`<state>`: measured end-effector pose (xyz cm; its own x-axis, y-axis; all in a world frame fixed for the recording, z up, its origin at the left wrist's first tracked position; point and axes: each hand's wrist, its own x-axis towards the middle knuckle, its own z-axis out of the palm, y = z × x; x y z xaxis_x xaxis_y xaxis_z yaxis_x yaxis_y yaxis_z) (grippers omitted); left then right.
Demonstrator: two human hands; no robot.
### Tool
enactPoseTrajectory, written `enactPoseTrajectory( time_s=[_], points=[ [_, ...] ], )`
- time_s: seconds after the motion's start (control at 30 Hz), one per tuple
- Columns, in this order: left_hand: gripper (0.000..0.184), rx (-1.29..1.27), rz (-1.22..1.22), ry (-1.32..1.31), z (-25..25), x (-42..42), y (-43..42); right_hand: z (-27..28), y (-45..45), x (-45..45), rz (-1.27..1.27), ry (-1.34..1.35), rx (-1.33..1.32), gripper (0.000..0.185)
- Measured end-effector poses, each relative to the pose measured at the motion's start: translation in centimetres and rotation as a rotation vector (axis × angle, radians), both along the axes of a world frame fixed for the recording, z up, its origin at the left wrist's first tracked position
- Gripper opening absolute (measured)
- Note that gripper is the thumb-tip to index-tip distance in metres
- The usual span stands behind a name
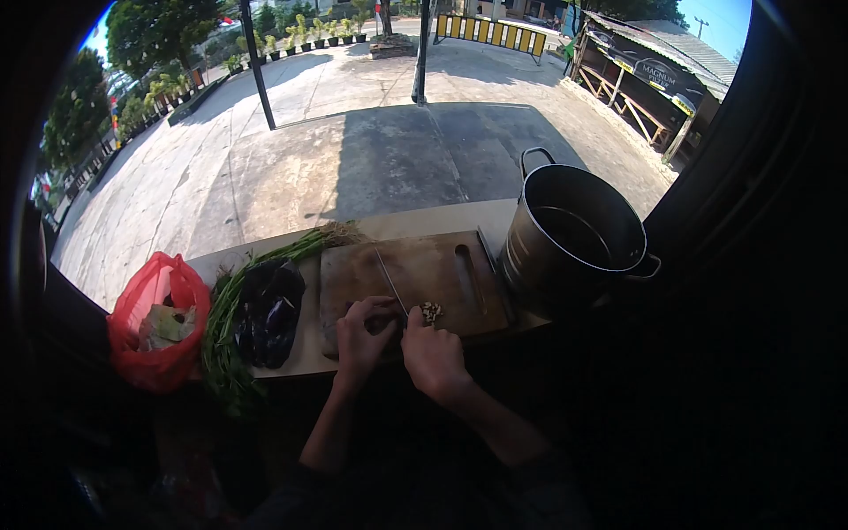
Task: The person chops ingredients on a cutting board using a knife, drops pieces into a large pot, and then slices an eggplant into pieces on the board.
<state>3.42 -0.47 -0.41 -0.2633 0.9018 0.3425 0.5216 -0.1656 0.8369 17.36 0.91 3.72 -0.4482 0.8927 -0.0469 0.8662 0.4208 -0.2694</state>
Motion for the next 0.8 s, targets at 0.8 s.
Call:
enactPoseTrajectory(
  time_s=[0.8],
  points=[
    [0.012, 0.125, 0.012, 0.374, 1.3, -2.1, 0.5, 0.9, -0.6, 1.4, -0.104, 0.133, -0.097, 0.037]
  ],
)
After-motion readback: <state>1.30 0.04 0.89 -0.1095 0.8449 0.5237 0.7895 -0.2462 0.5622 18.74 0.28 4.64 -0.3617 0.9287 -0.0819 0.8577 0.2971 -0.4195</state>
